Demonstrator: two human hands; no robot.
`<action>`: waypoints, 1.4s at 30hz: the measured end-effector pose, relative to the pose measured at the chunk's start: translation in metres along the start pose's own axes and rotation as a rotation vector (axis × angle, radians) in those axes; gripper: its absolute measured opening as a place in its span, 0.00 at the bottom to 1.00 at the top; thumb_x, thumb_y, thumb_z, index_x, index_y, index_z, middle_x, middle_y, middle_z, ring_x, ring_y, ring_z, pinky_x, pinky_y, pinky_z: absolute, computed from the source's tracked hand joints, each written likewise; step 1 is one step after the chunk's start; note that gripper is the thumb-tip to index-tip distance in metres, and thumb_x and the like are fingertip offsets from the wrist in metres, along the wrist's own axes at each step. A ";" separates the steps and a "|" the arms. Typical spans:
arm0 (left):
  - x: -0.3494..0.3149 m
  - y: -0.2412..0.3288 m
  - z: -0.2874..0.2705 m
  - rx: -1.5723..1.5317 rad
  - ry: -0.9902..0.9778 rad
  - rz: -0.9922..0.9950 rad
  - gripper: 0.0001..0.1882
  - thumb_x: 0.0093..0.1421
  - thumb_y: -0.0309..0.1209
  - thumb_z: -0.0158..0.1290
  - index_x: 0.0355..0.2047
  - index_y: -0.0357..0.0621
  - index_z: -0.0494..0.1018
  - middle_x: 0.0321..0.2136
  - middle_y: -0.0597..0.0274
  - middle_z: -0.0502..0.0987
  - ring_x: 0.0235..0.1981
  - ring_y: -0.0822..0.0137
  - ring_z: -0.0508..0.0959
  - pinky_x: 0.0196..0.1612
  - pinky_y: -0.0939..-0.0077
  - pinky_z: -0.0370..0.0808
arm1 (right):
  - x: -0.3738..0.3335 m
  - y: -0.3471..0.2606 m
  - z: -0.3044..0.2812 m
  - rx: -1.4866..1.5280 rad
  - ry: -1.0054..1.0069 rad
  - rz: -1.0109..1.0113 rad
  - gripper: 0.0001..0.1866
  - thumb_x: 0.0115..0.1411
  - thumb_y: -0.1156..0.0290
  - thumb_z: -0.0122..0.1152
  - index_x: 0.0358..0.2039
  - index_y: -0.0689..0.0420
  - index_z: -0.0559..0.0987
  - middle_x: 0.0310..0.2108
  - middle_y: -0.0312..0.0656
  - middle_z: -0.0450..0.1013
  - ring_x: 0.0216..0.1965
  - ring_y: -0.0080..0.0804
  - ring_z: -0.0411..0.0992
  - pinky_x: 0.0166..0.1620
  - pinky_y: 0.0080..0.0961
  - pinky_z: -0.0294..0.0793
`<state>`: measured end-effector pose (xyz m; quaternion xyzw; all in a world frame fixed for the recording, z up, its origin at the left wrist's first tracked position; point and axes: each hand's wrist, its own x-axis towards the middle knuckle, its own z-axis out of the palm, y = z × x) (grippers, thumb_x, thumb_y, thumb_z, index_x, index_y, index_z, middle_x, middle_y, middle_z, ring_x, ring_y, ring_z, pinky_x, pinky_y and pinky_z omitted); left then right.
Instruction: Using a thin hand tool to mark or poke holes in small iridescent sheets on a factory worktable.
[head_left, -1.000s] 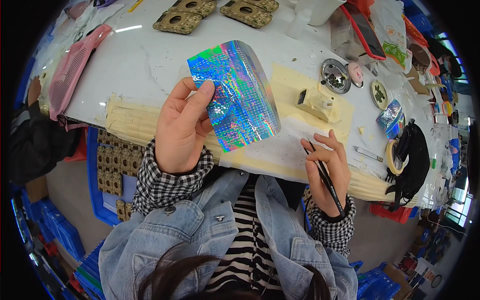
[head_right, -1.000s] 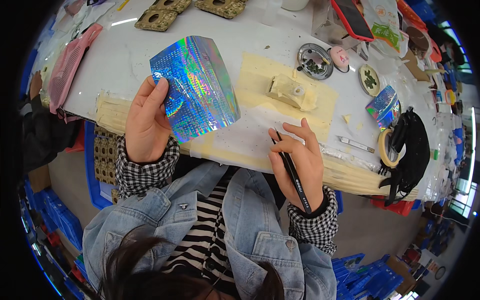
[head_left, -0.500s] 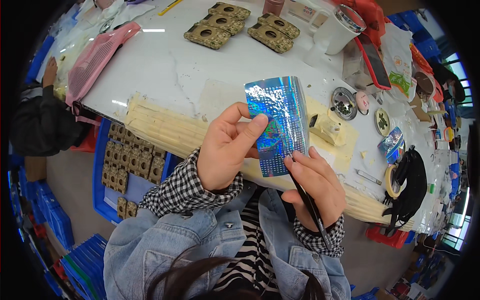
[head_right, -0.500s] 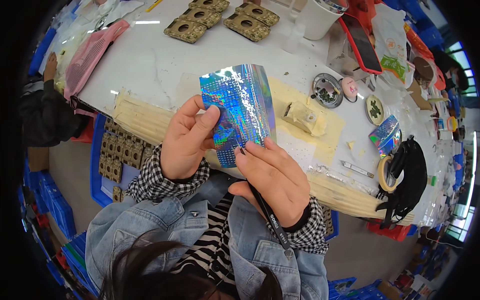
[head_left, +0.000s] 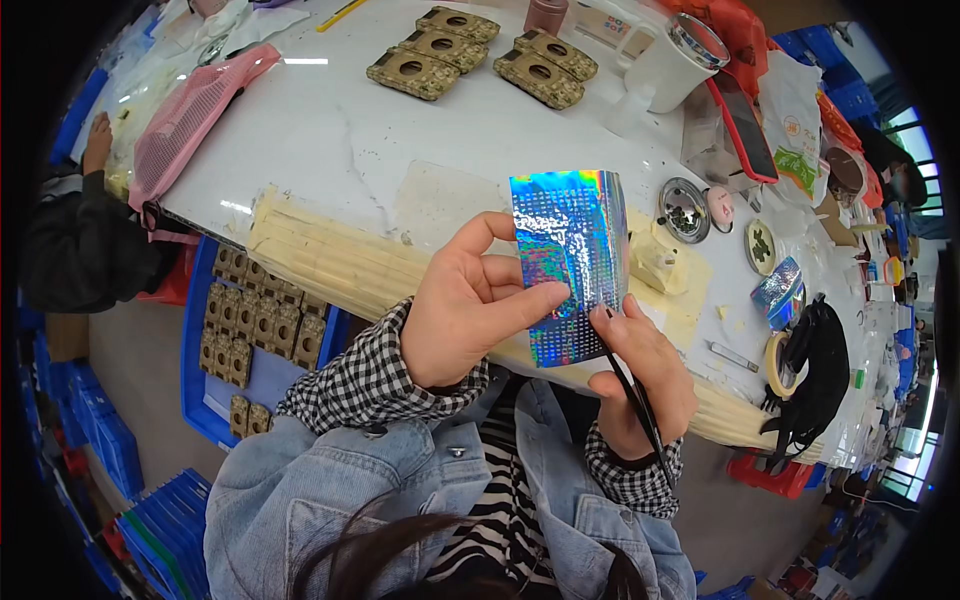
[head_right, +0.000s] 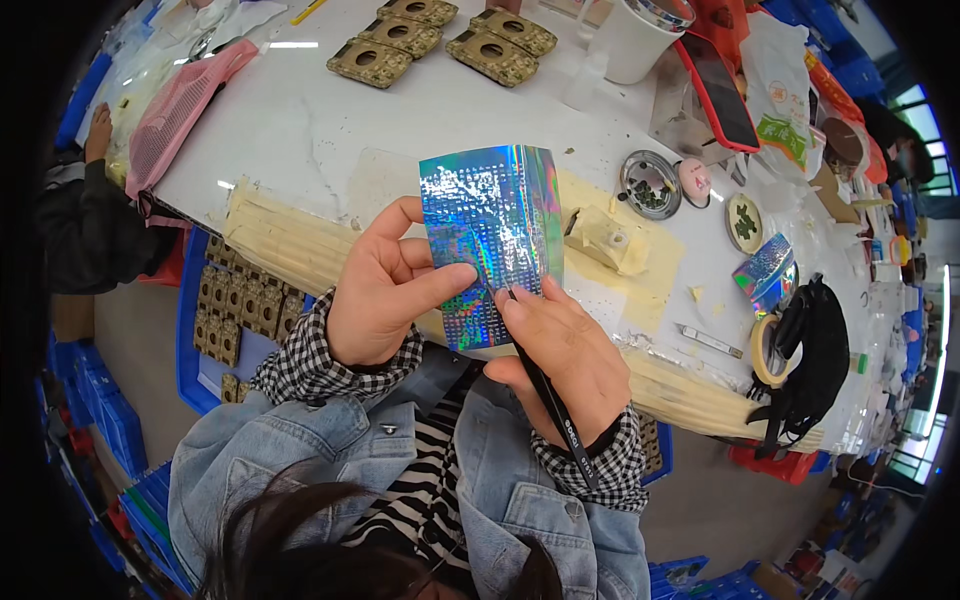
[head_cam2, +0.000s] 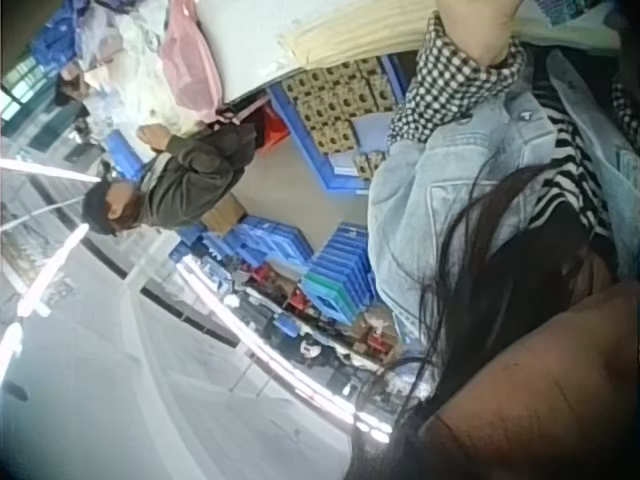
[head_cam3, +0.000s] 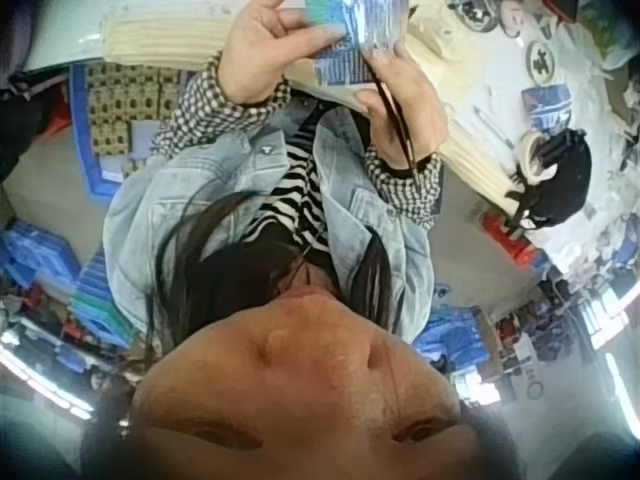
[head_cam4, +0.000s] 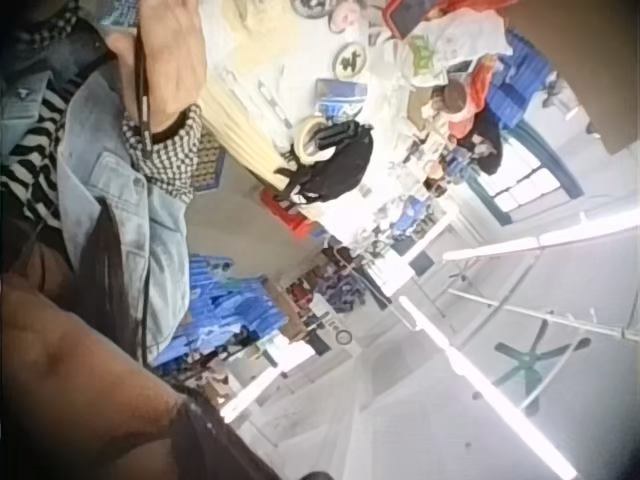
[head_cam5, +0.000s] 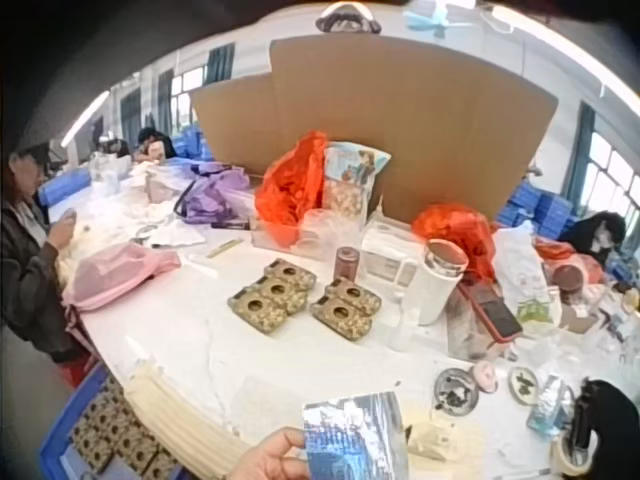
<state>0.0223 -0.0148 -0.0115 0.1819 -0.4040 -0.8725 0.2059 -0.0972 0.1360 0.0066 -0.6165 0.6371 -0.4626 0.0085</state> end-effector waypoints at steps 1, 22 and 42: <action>0.000 0.000 0.000 0.010 -0.001 0.001 0.23 0.57 0.16 0.54 0.50 0.37 0.58 0.38 0.49 0.79 0.40 0.68 0.80 0.44 0.75 0.78 | 0.000 0.000 -0.001 -0.001 -0.002 -0.002 0.24 0.49 0.70 0.69 0.47 0.64 0.75 0.40 0.52 0.77 0.46 0.45 0.76 0.53 0.44 0.72; 0.001 -0.002 0.003 0.066 0.012 0.035 0.22 0.57 0.17 0.54 0.50 0.37 0.57 0.36 0.49 0.80 0.38 0.68 0.80 0.42 0.77 0.78 | 0.001 0.003 0.002 -0.029 0.001 0.006 0.24 0.48 0.73 0.70 0.47 0.63 0.75 0.40 0.51 0.76 0.46 0.45 0.76 0.53 0.45 0.73; 0.003 -0.002 0.003 -0.003 0.025 0.003 0.23 0.57 0.17 0.54 0.51 0.35 0.58 0.37 0.49 0.79 0.39 0.67 0.80 0.44 0.76 0.78 | 0.003 0.005 0.008 -0.228 0.002 -0.123 0.21 0.50 0.68 0.69 0.43 0.65 0.78 0.37 0.49 0.78 0.43 0.42 0.77 0.49 0.41 0.76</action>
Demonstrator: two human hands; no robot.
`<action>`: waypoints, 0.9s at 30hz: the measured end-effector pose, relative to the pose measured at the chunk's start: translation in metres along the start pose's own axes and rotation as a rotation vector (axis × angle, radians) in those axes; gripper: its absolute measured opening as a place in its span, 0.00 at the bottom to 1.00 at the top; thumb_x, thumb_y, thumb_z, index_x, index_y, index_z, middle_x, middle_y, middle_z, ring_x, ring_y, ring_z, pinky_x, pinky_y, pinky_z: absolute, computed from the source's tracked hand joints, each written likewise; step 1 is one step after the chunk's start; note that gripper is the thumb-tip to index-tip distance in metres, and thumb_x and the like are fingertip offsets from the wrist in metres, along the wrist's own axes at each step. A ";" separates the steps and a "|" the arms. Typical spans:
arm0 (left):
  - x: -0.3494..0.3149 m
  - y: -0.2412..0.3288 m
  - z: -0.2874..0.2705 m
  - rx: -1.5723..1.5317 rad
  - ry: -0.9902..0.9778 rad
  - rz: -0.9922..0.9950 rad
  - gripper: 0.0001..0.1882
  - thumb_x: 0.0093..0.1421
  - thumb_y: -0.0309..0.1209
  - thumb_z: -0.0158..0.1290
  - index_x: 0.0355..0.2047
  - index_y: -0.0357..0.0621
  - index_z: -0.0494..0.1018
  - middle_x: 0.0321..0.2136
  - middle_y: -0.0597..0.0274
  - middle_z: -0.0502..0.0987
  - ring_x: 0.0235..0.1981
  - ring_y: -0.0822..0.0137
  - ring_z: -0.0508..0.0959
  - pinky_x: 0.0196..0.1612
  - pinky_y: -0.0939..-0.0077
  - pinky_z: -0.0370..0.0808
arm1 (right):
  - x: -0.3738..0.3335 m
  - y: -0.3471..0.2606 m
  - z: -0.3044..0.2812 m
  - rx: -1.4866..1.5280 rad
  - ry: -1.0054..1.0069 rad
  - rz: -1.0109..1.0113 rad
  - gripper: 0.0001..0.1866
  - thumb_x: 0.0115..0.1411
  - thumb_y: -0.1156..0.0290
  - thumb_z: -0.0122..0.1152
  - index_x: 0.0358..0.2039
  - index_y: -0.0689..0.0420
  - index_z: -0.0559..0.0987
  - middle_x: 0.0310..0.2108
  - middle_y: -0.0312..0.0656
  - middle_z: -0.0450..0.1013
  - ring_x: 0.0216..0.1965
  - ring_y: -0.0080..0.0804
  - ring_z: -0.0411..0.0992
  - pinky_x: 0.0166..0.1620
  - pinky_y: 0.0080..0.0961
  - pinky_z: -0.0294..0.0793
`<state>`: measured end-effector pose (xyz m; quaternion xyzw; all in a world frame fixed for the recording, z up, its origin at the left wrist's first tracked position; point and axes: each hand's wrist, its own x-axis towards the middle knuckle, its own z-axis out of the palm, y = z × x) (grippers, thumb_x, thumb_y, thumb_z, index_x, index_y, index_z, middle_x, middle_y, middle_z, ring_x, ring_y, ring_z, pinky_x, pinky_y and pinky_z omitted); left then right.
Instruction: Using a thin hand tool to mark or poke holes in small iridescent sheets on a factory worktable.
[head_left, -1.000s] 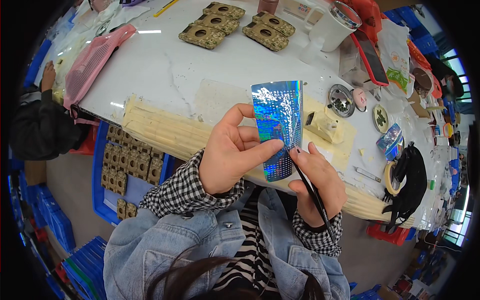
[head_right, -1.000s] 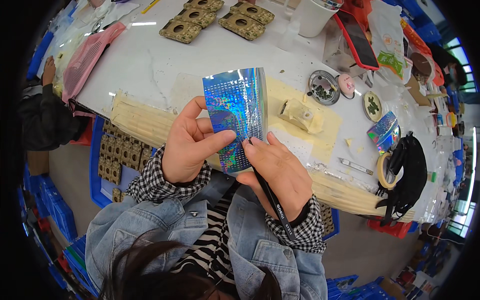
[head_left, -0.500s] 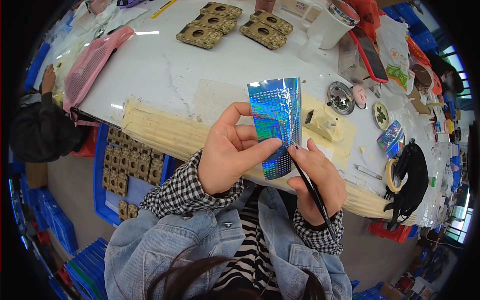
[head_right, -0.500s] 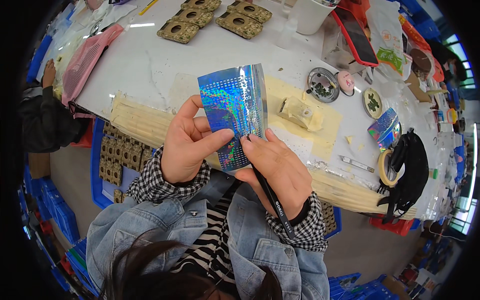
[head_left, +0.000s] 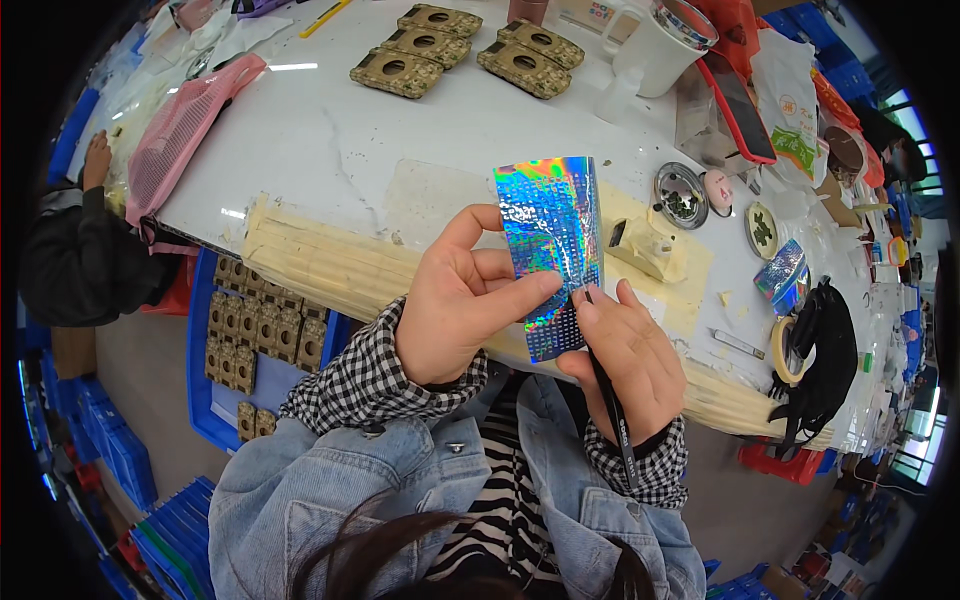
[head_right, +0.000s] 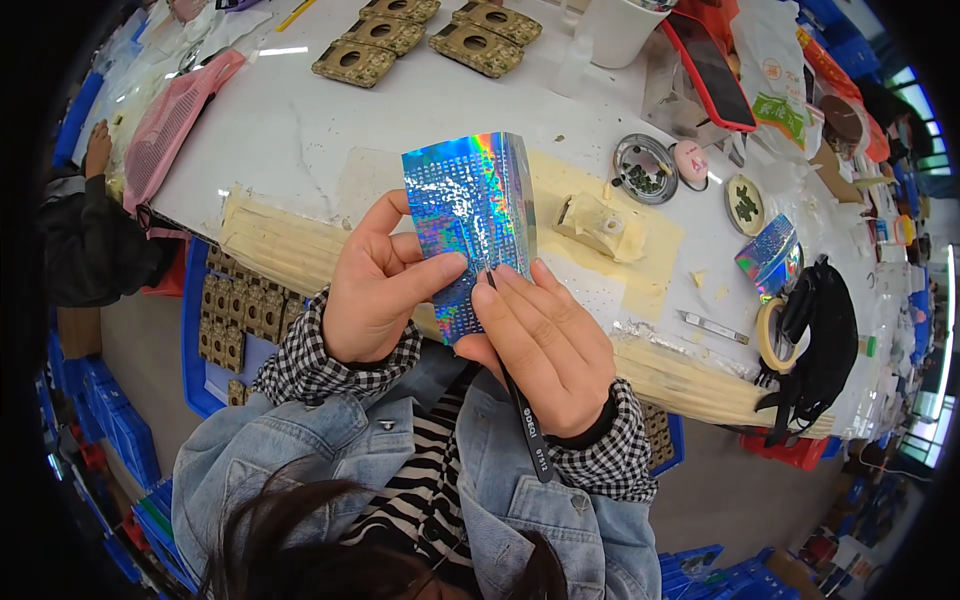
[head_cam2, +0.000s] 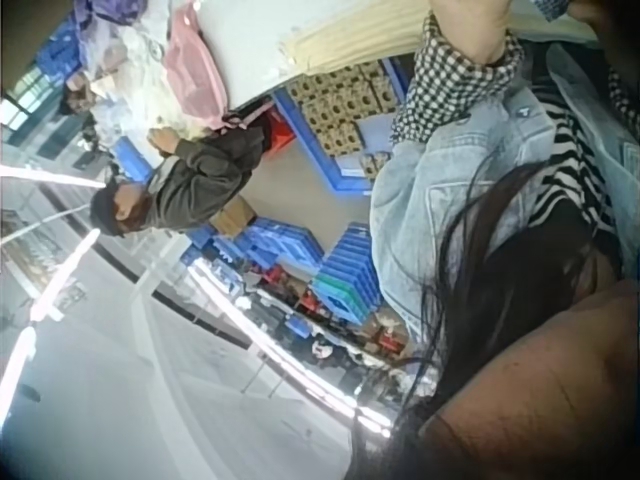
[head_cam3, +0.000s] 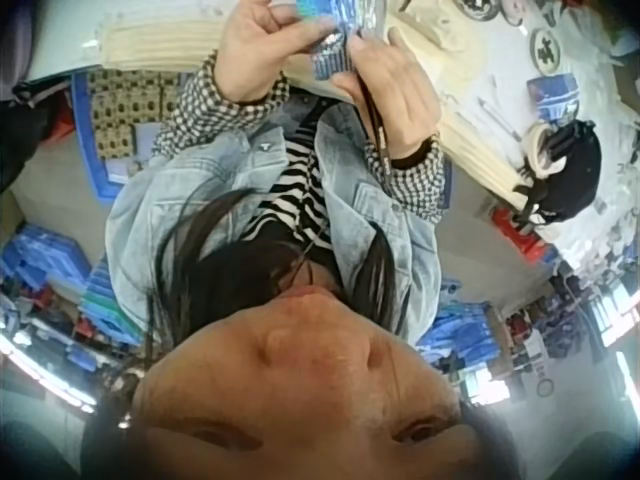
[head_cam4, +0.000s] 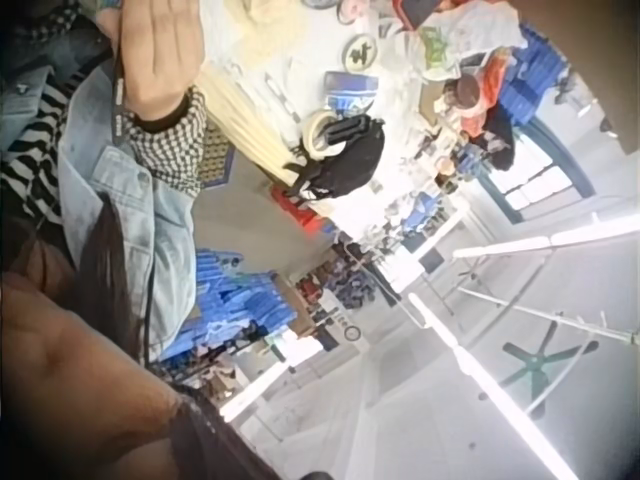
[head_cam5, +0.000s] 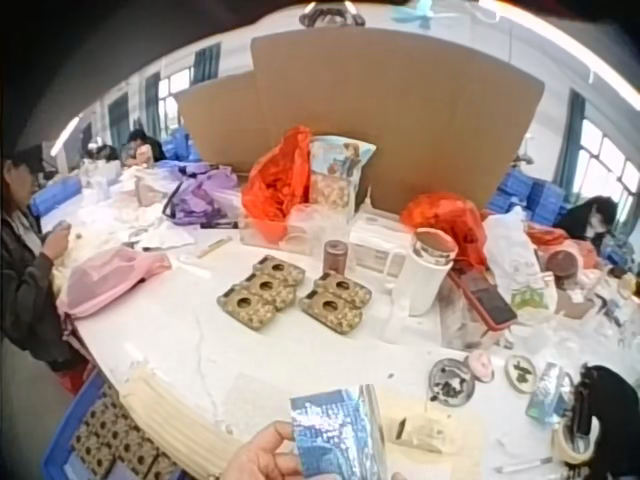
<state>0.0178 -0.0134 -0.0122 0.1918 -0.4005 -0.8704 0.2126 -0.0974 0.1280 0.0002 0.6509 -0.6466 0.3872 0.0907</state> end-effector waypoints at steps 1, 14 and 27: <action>0.000 0.000 -0.001 -0.010 -0.004 -0.008 0.24 0.57 0.17 0.54 0.51 0.35 0.58 0.37 0.49 0.79 0.39 0.67 0.80 0.44 0.76 0.78 | 0.000 0.000 0.000 -0.001 -0.005 -0.006 0.21 0.50 0.68 0.69 0.43 0.65 0.78 0.37 0.50 0.78 0.43 0.42 0.77 0.49 0.41 0.76; 0.002 0.003 -0.001 -0.122 0.000 -0.130 0.25 0.58 0.17 0.54 0.53 0.37 0.58 0.37 0.50 0.80 0.37 0.67 0.81 0.40 0.76 0.80 | -0.002 0.000 -0.002 -0.091 -0.038 -0.061 0.21 0.50 0.68 0.69 0.44 0.63 0.78 0.40 0.50 0.77 0.44 0.42 0.76 0.49 0.40 0.76; -0.001 0.000 0.002 0.125 -0.003 0.090 0.23 0.57 0.16 0.54 0.49 0.37 0.57 0.36 0.52 0.80 0.39 0.70 0.80 0.43 0.78 0.77 | -0.002 0.000 -0.002 0.013 -0.006 0.010 0.21 0.49 0.71 0.70 0.44 0.63 0.78 0.38 0.49 0.77 0.43 0.41 0.77 0.49 0.41 0.77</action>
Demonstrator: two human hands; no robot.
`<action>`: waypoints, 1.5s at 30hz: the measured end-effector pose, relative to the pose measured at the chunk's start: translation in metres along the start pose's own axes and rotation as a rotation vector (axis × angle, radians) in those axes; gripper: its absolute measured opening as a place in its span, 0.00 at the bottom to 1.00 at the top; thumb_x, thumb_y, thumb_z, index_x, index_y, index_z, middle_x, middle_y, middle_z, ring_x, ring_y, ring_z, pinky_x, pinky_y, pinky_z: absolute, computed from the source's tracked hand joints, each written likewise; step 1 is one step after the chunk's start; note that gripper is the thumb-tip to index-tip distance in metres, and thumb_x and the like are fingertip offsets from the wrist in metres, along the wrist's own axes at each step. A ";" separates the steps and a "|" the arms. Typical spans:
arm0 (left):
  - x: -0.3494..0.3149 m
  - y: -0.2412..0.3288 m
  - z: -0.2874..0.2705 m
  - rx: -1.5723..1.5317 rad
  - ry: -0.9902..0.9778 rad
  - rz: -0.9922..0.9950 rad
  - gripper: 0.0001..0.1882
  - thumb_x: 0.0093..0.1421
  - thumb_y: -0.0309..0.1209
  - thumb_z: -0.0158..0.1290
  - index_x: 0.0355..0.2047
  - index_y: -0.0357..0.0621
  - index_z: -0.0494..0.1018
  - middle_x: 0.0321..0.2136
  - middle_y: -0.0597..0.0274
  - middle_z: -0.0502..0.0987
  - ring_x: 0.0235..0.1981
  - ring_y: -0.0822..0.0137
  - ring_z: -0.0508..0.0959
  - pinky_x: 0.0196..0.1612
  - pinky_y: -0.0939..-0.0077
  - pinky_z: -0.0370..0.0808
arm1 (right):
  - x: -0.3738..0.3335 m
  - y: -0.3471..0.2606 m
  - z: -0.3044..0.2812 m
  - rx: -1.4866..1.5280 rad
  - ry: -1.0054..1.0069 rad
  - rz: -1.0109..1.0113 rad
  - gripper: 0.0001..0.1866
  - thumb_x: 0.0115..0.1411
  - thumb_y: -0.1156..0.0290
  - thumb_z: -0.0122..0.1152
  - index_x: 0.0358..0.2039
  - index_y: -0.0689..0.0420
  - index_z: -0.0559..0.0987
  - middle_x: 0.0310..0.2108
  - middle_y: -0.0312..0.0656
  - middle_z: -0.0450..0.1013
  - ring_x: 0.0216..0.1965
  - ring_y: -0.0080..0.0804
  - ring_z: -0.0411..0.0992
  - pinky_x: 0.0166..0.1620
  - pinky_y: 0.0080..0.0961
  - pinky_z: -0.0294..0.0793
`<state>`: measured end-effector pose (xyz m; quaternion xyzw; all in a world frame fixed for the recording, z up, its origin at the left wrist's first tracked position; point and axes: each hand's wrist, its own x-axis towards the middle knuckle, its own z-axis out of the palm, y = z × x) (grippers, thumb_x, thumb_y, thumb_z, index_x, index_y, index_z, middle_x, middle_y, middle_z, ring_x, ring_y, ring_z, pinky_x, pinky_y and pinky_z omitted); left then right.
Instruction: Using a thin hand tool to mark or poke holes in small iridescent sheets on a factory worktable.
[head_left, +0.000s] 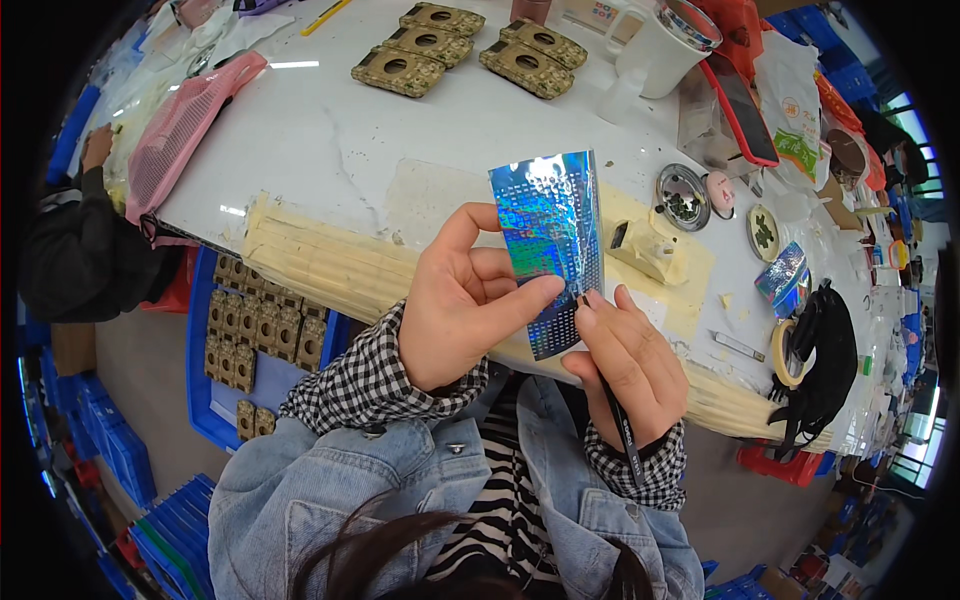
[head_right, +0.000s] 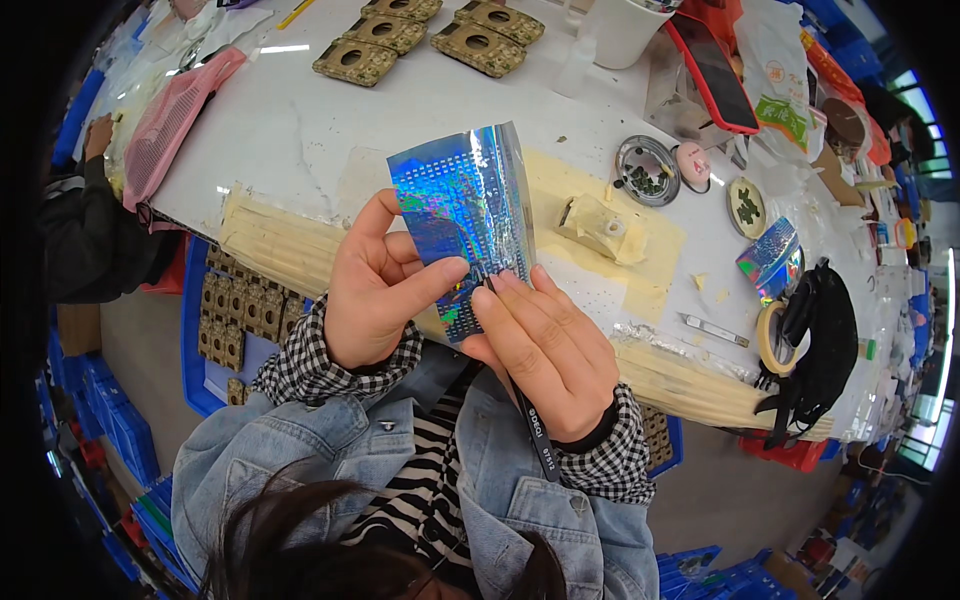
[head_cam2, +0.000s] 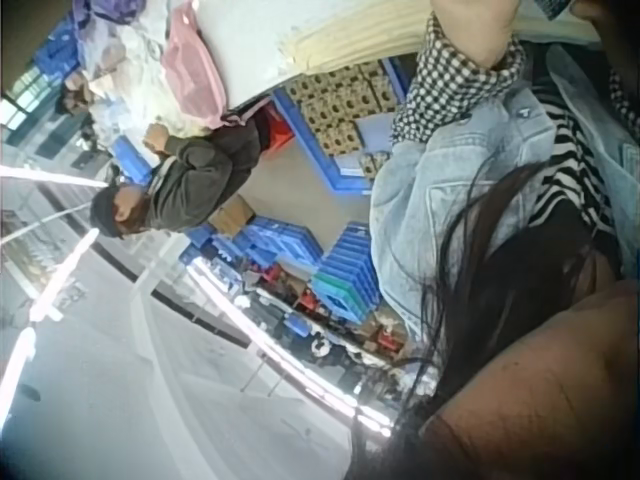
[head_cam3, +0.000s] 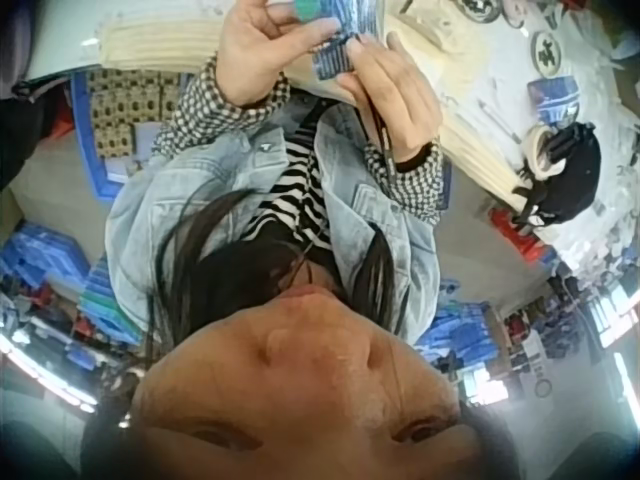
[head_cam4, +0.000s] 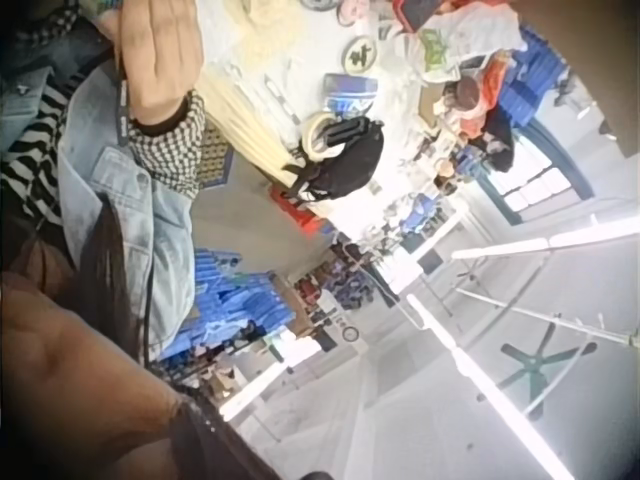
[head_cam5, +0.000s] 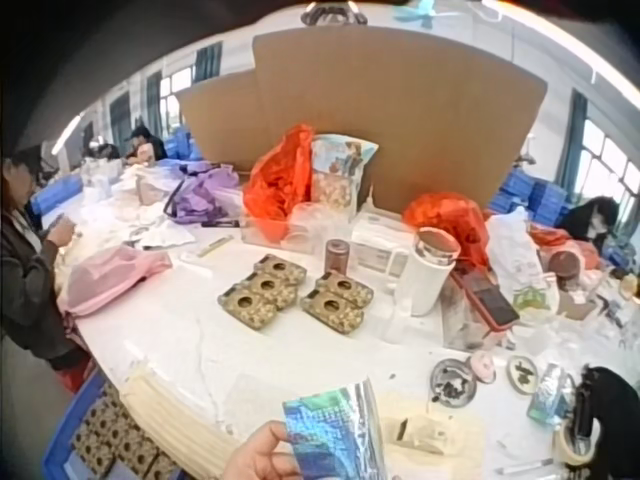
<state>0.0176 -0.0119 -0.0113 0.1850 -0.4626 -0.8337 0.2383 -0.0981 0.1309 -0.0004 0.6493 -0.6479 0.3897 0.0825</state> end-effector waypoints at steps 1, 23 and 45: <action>0.000 0.000 0.000 -0.002 0.002 0.001 0.23 0.57 0.16 0.54 0.49 0.37 0.57 0.36 0.52 0.80 0.39 0.70 0.80 0.43 0.78 0.77 | 0.000 0.000 0.000 0.001 0.003 0.004 0.21 0.49 0.71 0.70 0.44 0.63 0.78 0.38 0.49 0.77 0.43 0.41 0.77 0.49 0.41 0.77; 0.003 -0.005 -0.003 -0.197 0.022 -0.133 0.26 0.57 0.17 0.55 0.53 0.35 0.57 0.37 0.50 0.80 0.37 0.67 0.80 0.40 0.76 0.79 | 0.000 -0.001 0.002 -0.105 -0.030 -0.069 0.19 0.52 0.67 0.68 0.43 0.61 0.79 0.40 0.50 0.76 0.43 0.42 0.77 0.48 0.41 0.77; 0.002 -0.003 -0.003 -0.186 0.019 -0.127 0.23 0.57 0.18 0.54 0.51 0.36 0.58 0.38 0.50 0.79 0.39 0.67 0.80 0.43 0.74 0.78 | -0.011 0.002 -0.004 0.162 0.008 0.079 0.21 0.51 0.66 0.67 0.46 0.58 0.79 0.44 0.48 0.73 0.48 0.43 0.74 0.54 0.46 0.72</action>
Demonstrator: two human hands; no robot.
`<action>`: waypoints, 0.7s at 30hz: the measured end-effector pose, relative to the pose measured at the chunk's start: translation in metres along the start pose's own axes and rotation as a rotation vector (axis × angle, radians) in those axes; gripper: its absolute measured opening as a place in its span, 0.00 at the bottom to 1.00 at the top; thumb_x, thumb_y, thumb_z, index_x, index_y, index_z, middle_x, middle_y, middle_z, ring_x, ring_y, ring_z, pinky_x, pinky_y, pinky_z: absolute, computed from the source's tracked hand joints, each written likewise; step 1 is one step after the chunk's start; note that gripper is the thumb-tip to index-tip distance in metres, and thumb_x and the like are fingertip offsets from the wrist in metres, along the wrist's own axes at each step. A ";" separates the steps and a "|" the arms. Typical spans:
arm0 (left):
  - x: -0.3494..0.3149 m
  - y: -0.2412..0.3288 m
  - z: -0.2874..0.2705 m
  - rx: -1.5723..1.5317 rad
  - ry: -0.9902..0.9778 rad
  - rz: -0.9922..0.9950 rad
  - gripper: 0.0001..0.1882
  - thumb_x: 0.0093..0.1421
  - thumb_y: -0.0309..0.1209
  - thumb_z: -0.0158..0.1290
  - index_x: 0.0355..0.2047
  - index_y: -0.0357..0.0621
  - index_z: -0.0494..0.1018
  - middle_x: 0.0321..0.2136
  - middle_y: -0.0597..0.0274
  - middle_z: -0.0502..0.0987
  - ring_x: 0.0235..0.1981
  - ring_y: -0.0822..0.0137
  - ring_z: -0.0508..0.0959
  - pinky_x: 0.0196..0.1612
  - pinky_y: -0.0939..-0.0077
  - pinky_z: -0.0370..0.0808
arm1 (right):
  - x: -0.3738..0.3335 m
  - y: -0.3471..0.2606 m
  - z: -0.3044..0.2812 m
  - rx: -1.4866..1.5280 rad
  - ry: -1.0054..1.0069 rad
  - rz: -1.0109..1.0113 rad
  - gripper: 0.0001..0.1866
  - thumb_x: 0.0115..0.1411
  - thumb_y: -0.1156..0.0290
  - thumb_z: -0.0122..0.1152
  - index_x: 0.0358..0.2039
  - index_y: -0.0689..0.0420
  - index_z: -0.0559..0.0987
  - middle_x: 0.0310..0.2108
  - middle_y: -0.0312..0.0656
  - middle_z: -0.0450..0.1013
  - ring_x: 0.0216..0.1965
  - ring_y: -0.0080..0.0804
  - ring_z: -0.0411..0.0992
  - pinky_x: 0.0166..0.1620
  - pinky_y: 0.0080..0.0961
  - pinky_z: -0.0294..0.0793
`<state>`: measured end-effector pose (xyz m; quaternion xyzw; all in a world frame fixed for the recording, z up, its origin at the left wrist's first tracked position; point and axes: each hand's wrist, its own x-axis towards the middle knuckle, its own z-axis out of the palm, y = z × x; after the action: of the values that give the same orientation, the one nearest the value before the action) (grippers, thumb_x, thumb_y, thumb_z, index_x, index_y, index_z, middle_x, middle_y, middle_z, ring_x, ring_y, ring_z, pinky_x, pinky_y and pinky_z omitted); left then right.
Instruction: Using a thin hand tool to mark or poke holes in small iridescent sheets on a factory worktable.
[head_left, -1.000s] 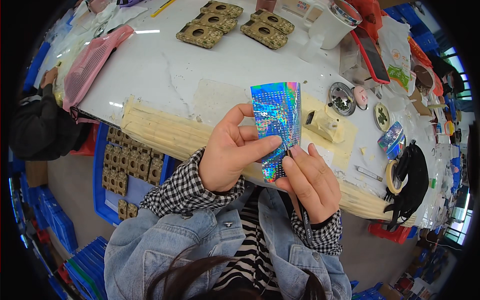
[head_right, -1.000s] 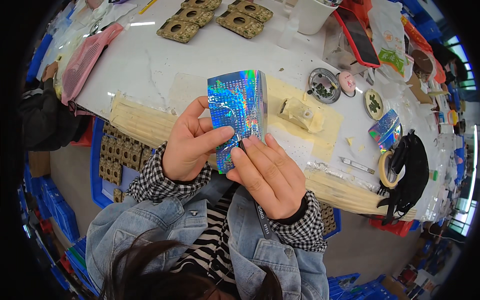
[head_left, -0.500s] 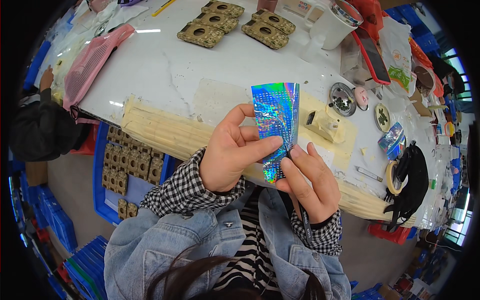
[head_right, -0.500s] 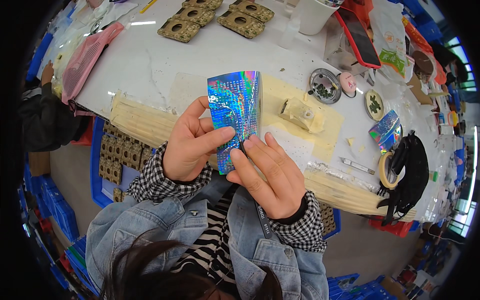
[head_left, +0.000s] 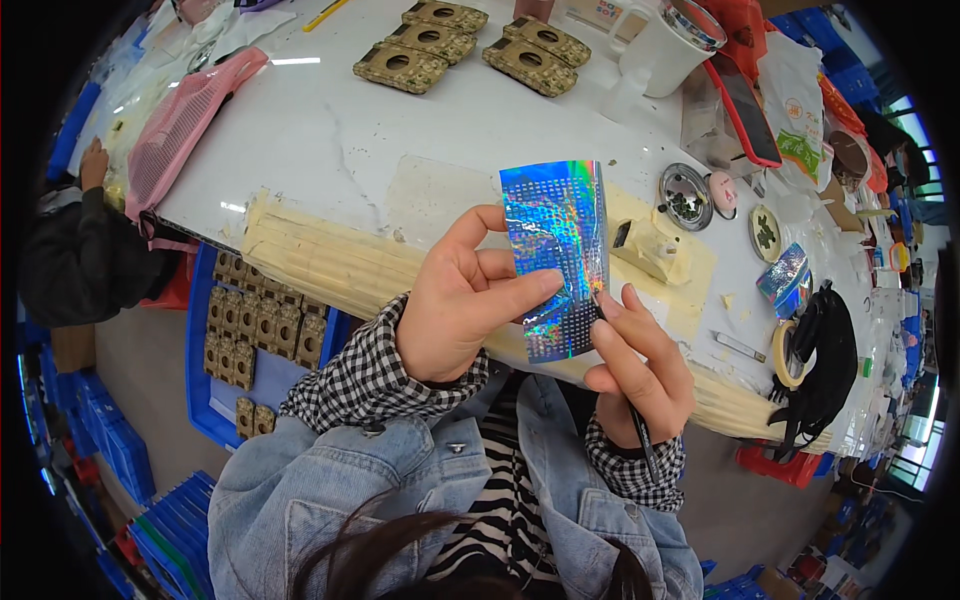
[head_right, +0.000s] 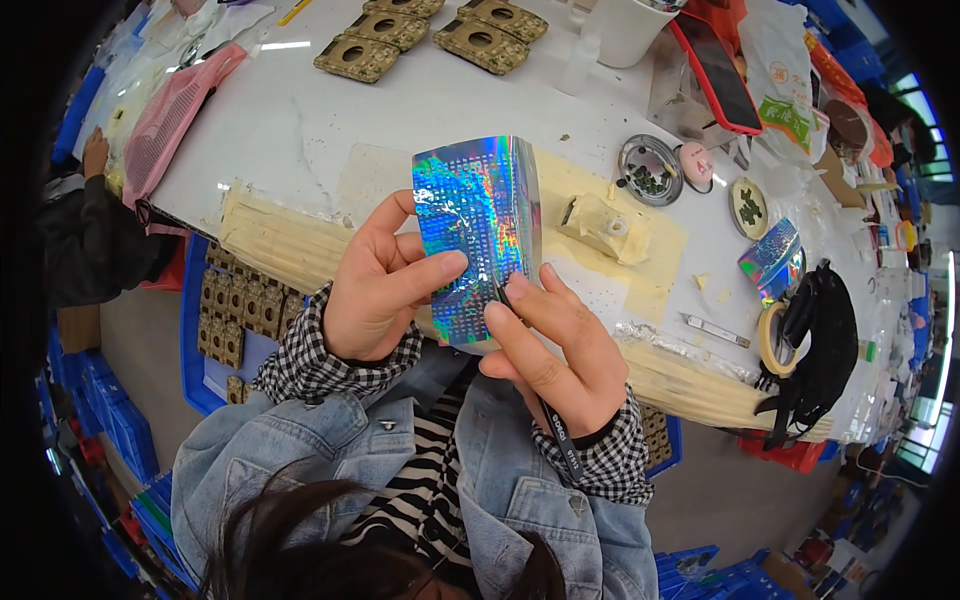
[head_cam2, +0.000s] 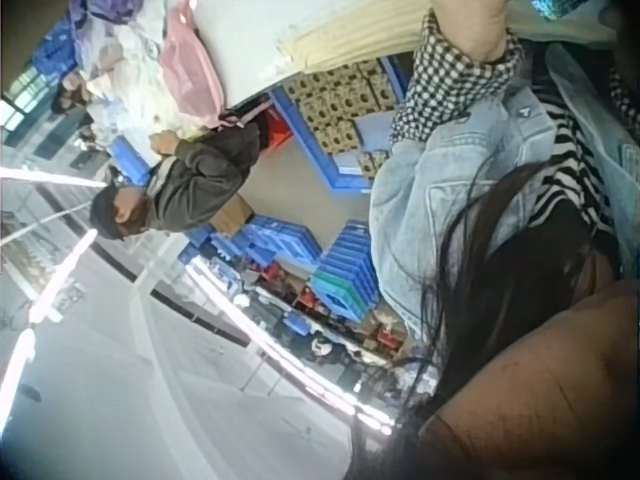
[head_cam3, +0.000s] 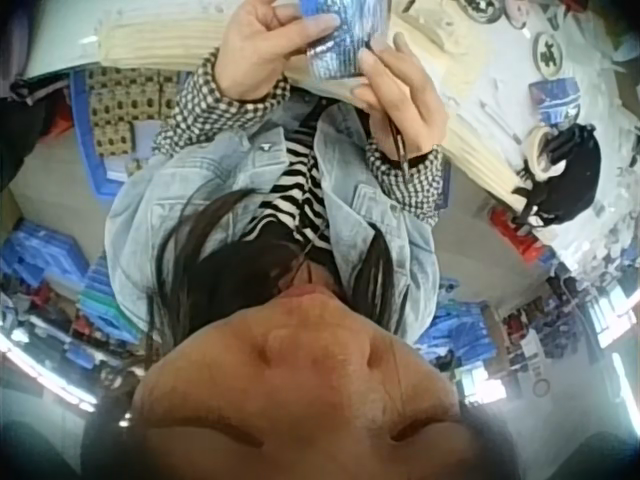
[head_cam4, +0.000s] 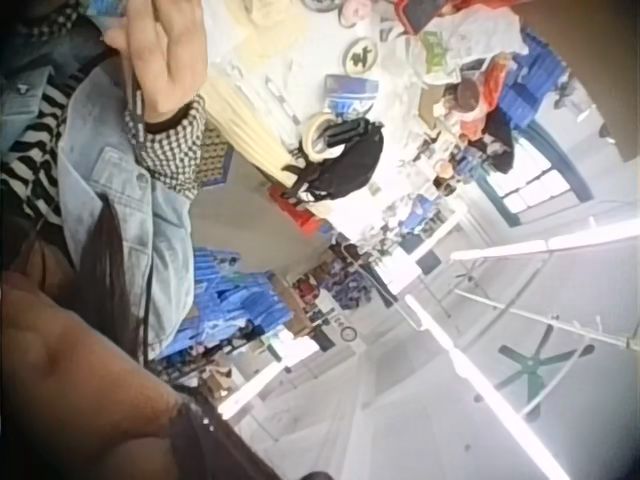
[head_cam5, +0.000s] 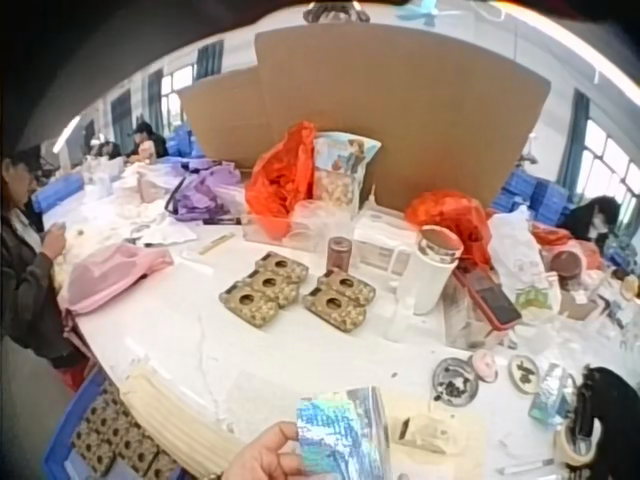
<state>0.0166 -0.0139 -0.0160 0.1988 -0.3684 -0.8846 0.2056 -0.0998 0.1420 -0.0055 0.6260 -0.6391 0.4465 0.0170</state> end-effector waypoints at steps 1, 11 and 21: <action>0.001 0.000 -0.001 0.002 0.014 0.018 0.23 0.57 0.18 0.55 0.51 0.36 0.58 0.38 0.50 0.79 0.39 0.67 0.80 0.43 0.74 0.78 | -0.002 0.000 -0.003 0.023 0.009 0.020 0.20 0.51 0.66 0.66 0.45 0.58 0.79 0.44 0.48 0.73 0.48 0.43 0.74 0.54 0.46 0.72; 0.006 0.014 -0.019 0.001 0.070 0.130 0.22 0.59 0.18 0.53 0.51 0.36 0.58 0.39 0.49 0.79 0.39 0.66 0.80 0.42 0.73 0.79 | -0.048 0.027 -0.012 -0.411 -0.108 0.087 0.17 0.48 0.69 0.69 0.40 0.56 0.80 0.34 0.44 0.76 0.41 0.40 0.76 0.48 0.43 0.76; 0.005 0.014 -0.019 0.008 0.061 0.133 0.22 0.59 0.18 0.53 0.51 0.37 0.58 0.40 0.49 0.78 0.41 0.66 0.80 0.44 0.74 0.78 | -0.043 0.027 -0.009 -0.458 -0.207 0.069 0.14 0.46 0.72 0.68 0.35 0.57 0.79 0.37 0.43 0.76 0.45 0.41 0.73 0.52 0.44 0.73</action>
<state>0.0255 -0.0362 -0.0192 0.2016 -0.3777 -0.8611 0.2741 -0.1168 0.1759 -0.0397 0.6260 -0.7430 0.2238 0.0775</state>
